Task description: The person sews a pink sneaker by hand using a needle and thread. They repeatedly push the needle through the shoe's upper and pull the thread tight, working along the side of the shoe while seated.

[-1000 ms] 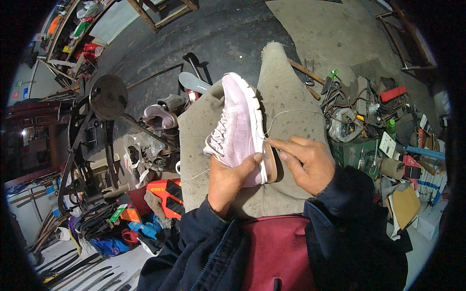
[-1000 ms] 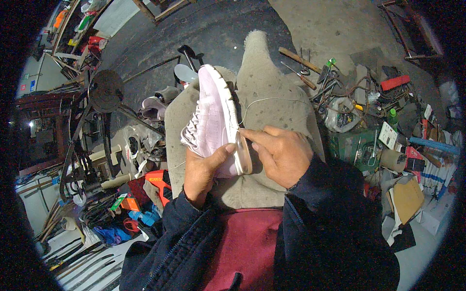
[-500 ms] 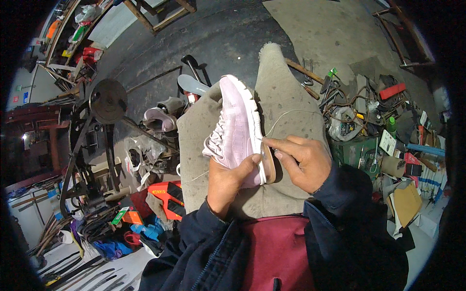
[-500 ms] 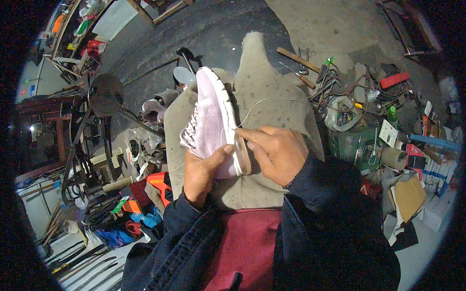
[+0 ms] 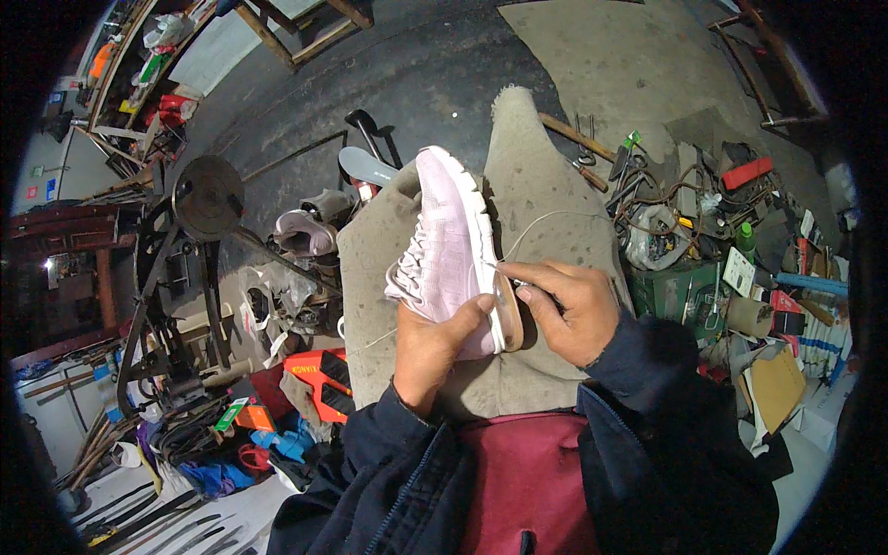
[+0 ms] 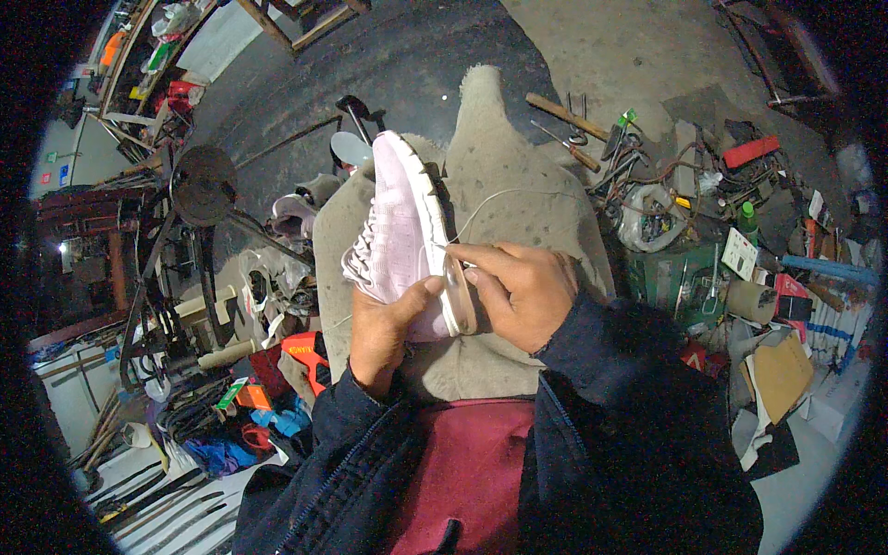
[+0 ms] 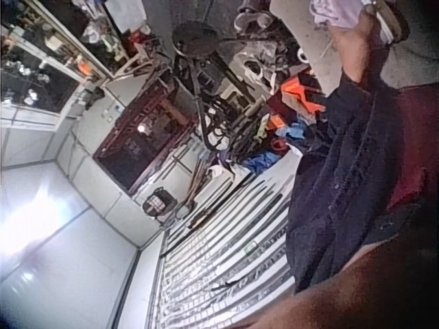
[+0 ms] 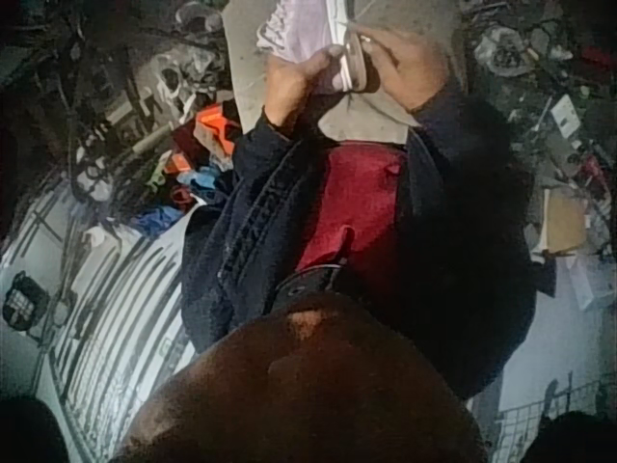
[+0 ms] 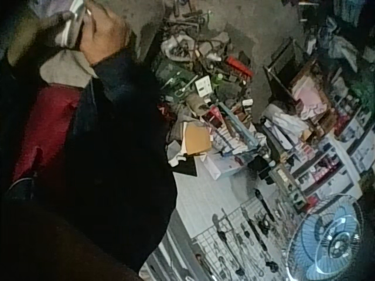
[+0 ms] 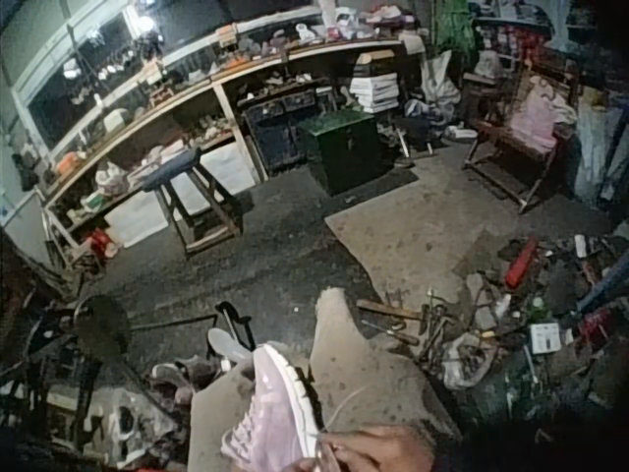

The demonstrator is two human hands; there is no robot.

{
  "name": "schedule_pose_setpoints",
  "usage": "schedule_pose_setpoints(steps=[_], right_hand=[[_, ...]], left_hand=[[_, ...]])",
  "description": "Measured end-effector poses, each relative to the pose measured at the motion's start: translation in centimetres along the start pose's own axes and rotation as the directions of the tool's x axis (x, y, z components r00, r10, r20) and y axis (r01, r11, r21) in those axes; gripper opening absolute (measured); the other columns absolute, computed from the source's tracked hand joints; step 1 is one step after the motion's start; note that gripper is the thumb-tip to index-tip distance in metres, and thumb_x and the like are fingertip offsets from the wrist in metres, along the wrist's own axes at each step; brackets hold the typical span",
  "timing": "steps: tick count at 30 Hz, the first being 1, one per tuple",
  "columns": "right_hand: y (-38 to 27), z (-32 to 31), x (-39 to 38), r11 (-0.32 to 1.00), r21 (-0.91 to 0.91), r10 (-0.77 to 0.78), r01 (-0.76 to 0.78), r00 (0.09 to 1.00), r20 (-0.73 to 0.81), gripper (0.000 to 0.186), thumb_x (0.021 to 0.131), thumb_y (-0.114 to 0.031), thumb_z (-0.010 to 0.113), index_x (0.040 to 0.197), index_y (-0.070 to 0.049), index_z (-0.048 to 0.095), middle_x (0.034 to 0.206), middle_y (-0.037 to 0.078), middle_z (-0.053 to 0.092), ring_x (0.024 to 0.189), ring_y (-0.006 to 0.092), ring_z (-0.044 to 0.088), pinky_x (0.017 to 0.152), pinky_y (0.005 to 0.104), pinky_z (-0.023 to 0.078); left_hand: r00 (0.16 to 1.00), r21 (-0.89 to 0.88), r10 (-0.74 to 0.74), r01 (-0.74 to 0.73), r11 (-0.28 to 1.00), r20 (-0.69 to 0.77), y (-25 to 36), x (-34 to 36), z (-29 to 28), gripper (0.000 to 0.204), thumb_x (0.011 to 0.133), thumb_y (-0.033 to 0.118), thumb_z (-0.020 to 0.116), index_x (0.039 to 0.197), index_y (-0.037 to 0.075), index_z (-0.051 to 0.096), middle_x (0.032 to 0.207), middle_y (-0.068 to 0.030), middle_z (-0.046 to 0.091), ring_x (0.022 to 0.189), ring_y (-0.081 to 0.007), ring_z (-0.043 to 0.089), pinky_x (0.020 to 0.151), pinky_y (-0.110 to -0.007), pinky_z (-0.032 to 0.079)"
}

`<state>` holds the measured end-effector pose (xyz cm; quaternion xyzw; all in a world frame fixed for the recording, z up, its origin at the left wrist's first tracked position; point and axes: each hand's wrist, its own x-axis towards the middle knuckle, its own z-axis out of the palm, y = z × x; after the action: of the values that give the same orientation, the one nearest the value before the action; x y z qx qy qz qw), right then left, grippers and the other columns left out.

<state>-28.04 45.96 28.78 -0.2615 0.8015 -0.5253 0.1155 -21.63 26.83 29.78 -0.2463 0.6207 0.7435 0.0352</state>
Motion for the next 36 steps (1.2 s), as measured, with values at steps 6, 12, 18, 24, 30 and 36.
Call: schedule_pose_setpoints(steps=[6, 12, 18, 24, 30, 36], right_hand=[[1.0, 0.7, -0.7, 0.978, 0.208, 0.037, -0.021, 0.997, -0.073, 0.029, 0.096, -0.003, 0.064, 0.125, 0.001, 0.07, 0.108, 0.017, 0.076, 0.092, 0.021, 0.073, 0.081, 0.0313, 0.055], [0.8, -0.2, -0.3, 0.9, 0.377, 0.204, -0.219, 0.976, 0.081, 0.029, 0.102, -0.009, 0.061, 0.129, 0.0, 0.069, 0.103, 0.007, 0.075, 0.085, 0.0103, 0.065, 0.077, 0.0268, 0.053], [0.2, -0.9, 0.3, 0.93, 0.265, 0.217, -0.253, 0.963, 0.157, 0.03, 0.102, -0.008, 0.059, 0.13, -0.001, 0.068, 0.097, 0.004, 0.073, 0.076, 0.0089, 0.06, 0.071, 0.0269, 0.052], [-0.3, -1.1, 0.6, 0.955, 0.198, 0.193, -0.223, 0.968, 0.16, 0.031, 0.102, -0.009, 0.058, 0.129, -0.001, 0.069, 0.092, 0.007, 0.073, 0.072, 0.0092, 0.06, 0.07, 0.0253, 0.051], [-1.4, -3.5, 1.5, 0.906, 0.176, 0.316, -0.386, 0.89, 0.327, 0.031, 0.101, -0.012, 0.058, 0.128, -0.002, 0.07, 0.082, 0.005, 0.069, 0.07, 0.0087, 0.058, 0.067, 0.0266, 0.05], [-1.2, -3.2, 1.7, 0.92, 0.186, 0.278, -0.345, 0.91, 0.308, 0.03, 0.101, -0.011, 0.058, 0.126, -0.001, 0.071, 0.08, 0.005, 0.068, 0.07, 0.0087, 0.056, 0.066, 0.0268, 0.049]], left_hand=[[1.0, -0.017, -0.002, 0.003, 1.0, 0.013, 0.2, 0.2, 0.0, 0.047, 0.084, 0.003, 0.077, 0.128, -0.003, 0.061, 0.115, -0.0066, 0.07, 0.101, -0.0155, 0.066, 0.091, -0.031, 0.053], [0.999, -0.039, 0.029, -0.028, 0.999, 0.023, 0.1, 0.3, -0.2, 0.047, 0.084, 0.004, 0.078, 0.128, -0.003, 0.062, 0.116, -0.006, 0.07, 0.102, -0.0152, 0.066, 0.091, -0.031, 0.053], [1.0, -0.04, 0.003, -0.002, 0.999, 0.022, 0.1, 0.3, -0.4, 0.046, 0.085, 0.004, 0.078, 0.127, -0.003, 0.062, 0.115, -0.0059, 0.07, 0.101, -0.015, 0.066, 0.091, -0.031, 0.053], [0.999, -0.053, 0.02, -0.018, 0.998, 0.036, -0.1, 0.4, -0.4, 0.045, 0.085, 0.003, 0.077, 0.127, -0.002, 0.062, 0.114, -0.0058, 0.071, 0.1, -0.0148, 0.066, 0.089, -0.031, 0.054], [0.999, -0.043, 0.016, -0.014, 0.999, 0.036, 0.0, 0.4, -0.4, 0.044, 0.085, 0.002, 0.077, 0.126, -0.003, 0.063, 0.113, -0.0061, 0.071, 0.099, -0.0145, 0.067, 0.088, -0.03, 0.054], [0.999, -0.024, 0.021, -0.02, 0.999, 0.031, 0.0, 0.4, -0.3, 0.045, 0.085, 0.002, 0.077, 0.126, -0.003, 0.062, 0.114, -0.0066, 0.071, 0.098, -0.0148, 0.067, 0.087, -0.03, 0.054]])
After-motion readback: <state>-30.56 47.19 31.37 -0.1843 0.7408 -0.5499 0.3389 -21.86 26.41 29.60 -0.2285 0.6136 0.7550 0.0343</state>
